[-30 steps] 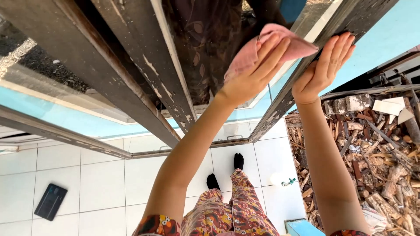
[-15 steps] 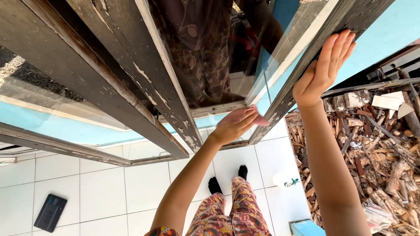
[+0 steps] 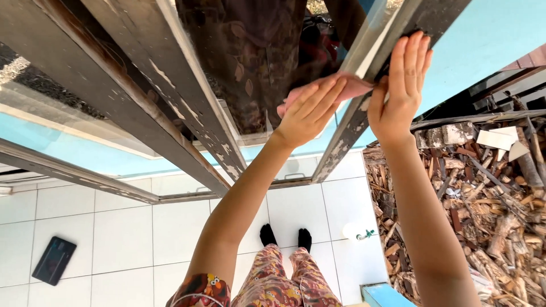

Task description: The person wipes a glass window pane and its frame using a pink cloth. They repeatedly fold the cloth and wipe different sections of the glass and frame.

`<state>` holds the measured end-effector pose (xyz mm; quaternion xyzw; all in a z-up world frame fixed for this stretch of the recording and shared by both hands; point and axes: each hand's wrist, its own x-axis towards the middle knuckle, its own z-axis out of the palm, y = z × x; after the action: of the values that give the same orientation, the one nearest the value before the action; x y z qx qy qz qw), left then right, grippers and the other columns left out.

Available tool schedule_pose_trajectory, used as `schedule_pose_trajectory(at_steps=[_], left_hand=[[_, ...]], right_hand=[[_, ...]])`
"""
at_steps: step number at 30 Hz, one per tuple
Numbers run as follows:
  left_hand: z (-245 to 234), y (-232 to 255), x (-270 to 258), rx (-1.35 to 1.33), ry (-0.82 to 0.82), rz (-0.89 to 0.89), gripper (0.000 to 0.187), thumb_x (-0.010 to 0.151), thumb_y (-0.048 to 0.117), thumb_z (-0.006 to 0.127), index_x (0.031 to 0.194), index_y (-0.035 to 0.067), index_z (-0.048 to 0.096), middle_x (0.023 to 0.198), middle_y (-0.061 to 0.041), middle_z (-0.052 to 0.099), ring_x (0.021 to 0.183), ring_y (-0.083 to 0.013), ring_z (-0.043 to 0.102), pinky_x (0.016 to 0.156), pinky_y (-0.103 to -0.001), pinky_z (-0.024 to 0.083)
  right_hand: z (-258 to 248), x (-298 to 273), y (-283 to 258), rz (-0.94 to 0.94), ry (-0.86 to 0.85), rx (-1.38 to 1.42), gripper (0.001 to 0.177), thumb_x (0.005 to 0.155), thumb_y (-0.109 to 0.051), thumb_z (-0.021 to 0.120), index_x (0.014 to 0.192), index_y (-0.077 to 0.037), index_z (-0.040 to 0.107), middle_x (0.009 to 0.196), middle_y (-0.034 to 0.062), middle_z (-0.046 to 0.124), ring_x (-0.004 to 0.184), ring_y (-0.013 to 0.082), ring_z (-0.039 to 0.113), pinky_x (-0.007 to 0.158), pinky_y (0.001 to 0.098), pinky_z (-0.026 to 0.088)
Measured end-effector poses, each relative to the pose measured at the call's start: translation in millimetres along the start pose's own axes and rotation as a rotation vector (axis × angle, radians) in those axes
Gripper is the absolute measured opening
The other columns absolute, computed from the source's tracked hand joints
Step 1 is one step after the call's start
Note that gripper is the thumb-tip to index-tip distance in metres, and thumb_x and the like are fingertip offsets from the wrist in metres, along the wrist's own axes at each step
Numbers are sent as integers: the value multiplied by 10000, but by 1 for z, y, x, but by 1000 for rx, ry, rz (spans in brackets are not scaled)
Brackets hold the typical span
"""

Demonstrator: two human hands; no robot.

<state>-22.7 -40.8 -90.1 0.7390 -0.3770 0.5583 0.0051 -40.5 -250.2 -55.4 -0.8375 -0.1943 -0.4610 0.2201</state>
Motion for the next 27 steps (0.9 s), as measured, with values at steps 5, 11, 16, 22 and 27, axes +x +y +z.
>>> schedule_pose_trajectory(at_steps=[5, 11, 16, 22, 27], left_hand=[[26, 60, -83, -126, -326, -2, 456, 1085, 34, 644, 1504, 60, 464, 1566, -101, 436, 1474, -233, 391, 1279, -384, 265], [31, 113, -185, -362, -479, -73, 551, 1042, 111, 610, 1535, 29, 378, 1577, -48, 426, 1096, -132, 631, 977, -299, 568], [-13, 117, -127, -750, -172, -489, 626, 911, -185, 493, 1487, 51, 427, 1526, -118, 435, 1416, -311, 475, 1250, -458, 397], [2, 81, -51, -572, 409, -862, 596, 875, -88, 443, 1452, 55, 468, 1362, -171, 467, 1113, -257, 536, 893, -342, 500], [56, 81, -58, 67, 104, -528, 302, 1044, 31, 478, 1270, 131, 651, 1528, -98, 451, 1396, -308, 405, 1150, -485, 327]], right_hand=[[-17, 4, -4, -22, -127, 12, 581, 1076, 101, 432, 1618, 17, 240, 1683, 172, 166, 1597, 371, 108, 1378, 577, 145], [-22, -1, -1, -44, -188, 31, 627, 1079, 70, 487, 1636, -2, 208, 1697, 160, 127, 1607, 382, 88, 1388, 595, 169], [-23, -19, -6, -24, -142, 148, 653, 1064, 95, 516, 1640, -45, 240, 1702, 134, 146, 1611, 368, 79, 1381, 624, 145], [-17, -62, -17, 70, -5, 335, 624, 1009, 86, 502, 1602, -22, 339, 1667, 172, 232, 1560, 405, 137, 1302, 638, 146], [-16, -88, -20, 133, -9, 464, 633, 965, 100, 464, 1583, 16, 360, 1639, 240, 266, 1504, 455, 182, 1234, 610, 179]])
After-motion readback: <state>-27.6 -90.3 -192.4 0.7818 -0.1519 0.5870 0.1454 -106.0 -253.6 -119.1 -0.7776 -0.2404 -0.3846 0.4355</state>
